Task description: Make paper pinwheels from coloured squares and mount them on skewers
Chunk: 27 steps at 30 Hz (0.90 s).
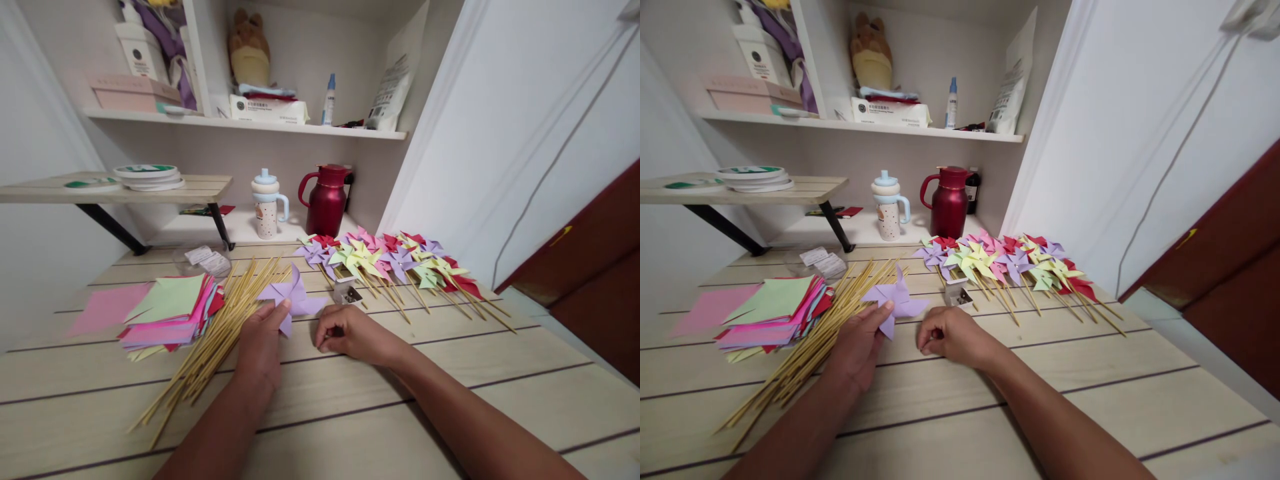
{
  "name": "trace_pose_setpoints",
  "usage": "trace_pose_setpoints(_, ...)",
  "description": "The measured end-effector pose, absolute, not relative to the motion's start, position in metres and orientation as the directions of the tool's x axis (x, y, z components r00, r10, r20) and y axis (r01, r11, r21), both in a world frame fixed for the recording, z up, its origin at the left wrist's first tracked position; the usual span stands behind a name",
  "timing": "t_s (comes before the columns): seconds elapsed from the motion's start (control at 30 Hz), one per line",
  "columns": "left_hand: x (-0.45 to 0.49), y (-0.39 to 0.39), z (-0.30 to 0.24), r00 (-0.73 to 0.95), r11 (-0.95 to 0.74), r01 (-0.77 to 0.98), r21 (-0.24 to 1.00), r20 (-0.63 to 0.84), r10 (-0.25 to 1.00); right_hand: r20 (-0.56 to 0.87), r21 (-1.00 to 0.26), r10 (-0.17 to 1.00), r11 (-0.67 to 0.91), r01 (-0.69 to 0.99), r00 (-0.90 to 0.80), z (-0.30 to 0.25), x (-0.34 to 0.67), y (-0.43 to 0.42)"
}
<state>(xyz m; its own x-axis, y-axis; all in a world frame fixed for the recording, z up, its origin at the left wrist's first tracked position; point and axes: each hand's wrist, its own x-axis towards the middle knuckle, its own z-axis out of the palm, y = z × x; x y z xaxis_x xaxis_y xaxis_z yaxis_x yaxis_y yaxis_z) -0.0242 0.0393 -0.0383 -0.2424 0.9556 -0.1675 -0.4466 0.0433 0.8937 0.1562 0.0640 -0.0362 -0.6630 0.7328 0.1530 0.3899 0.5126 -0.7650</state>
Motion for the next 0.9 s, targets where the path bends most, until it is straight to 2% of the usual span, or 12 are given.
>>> trace_pose_setpoints(0.27,-0.025,0.040,-0.040,-0.252,0.017,-0.448,0.894,-0.144,0.957,0.173,-0.823,0.747,0.468,0.322,-0.642,-0.034,0.152,0.058)
trace_pose_setpoints(0.4,-0.028,0.042,-0.046,-0.298,-0.043,-0.437,0.899,-0.099,0.949,0.211,-0.942,0.808,0.318,0.106,-0.550,-0.026,0.145,0.049)
trace_pose_setpoints(0.57,-0.031,0.043,-0.047,-0.360,-0.077,-0.338,0.938,-0.053,0.931,0.308,-0.950,0.860,0.298,-0.091,-0.407,-0.020,0.142,0.045)
trace_pose_setpoints(0.63,-0.030,0.042,-0.045,-0.383,-0.077,-0.273,0.959,-0.035,0.923,0.350,-0.934,0.858,0.351,-0.068,-0.376,-0.017,0.142,0.044)
trace_pose_setpoints(0.9,-0.025,0.041,-0.044,-0.400,-0.122,-0.156,0.980,0.050,0.915,0.497,-0.809,0.833,0.546,0.218,-0.242,-0.001,0.145,0.032)
